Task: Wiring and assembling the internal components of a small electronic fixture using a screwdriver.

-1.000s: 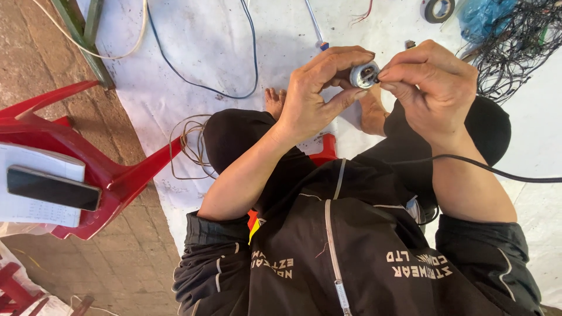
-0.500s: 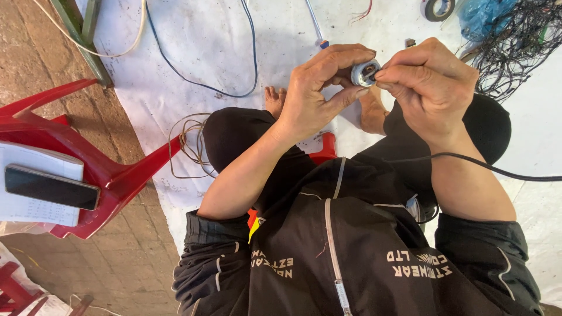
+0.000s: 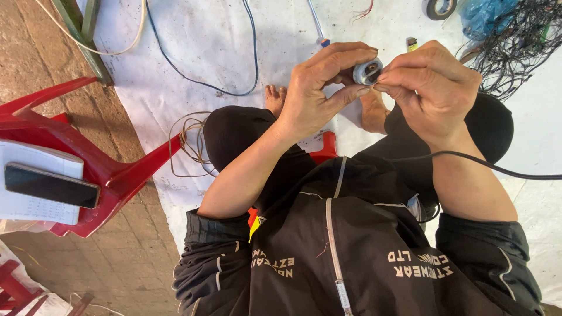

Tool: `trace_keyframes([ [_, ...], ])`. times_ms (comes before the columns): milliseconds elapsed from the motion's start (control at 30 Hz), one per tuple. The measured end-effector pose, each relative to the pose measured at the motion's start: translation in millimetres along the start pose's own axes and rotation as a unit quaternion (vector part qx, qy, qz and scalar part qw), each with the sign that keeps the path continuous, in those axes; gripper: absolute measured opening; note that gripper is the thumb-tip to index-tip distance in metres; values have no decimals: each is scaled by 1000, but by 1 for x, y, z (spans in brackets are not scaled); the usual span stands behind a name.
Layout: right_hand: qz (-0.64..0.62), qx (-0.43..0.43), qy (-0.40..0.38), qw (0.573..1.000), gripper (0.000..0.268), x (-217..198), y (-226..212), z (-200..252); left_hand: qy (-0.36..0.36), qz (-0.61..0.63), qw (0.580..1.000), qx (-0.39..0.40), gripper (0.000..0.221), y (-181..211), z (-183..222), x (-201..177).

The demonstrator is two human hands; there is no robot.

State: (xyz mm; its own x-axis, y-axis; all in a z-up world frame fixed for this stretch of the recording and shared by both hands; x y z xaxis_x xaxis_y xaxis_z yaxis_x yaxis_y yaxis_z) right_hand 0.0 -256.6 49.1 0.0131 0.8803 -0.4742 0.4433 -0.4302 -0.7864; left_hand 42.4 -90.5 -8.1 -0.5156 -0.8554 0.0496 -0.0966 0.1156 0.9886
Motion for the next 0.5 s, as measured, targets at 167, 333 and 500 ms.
trace_keyframes([
  [167,-5,-4,-2,1000,12,0,3,1,2,5,1000,6,43,0,-1,0],
  [333,-8,1,2,1000,16,1,4,1,-1,27,1000,8,44,-4,-1,-1],
  [500,-5,-5,5,1000,18,1,10,5,5,35,999,16,41,-1,-1,-1],
])
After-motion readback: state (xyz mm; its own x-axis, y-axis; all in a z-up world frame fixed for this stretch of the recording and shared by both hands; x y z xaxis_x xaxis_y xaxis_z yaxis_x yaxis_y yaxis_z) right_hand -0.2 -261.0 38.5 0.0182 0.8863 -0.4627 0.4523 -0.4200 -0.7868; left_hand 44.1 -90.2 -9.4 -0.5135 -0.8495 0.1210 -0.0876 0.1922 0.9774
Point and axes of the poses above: each hand's wrist, its own z-axis away from the middle knuckle, its own x-axis out of the palm, y = z × x, the point moved 6 cm from there along -z, towards the middle knuckle, and after that the axes turned 5 degrees about -z, right-handed, at the moved point
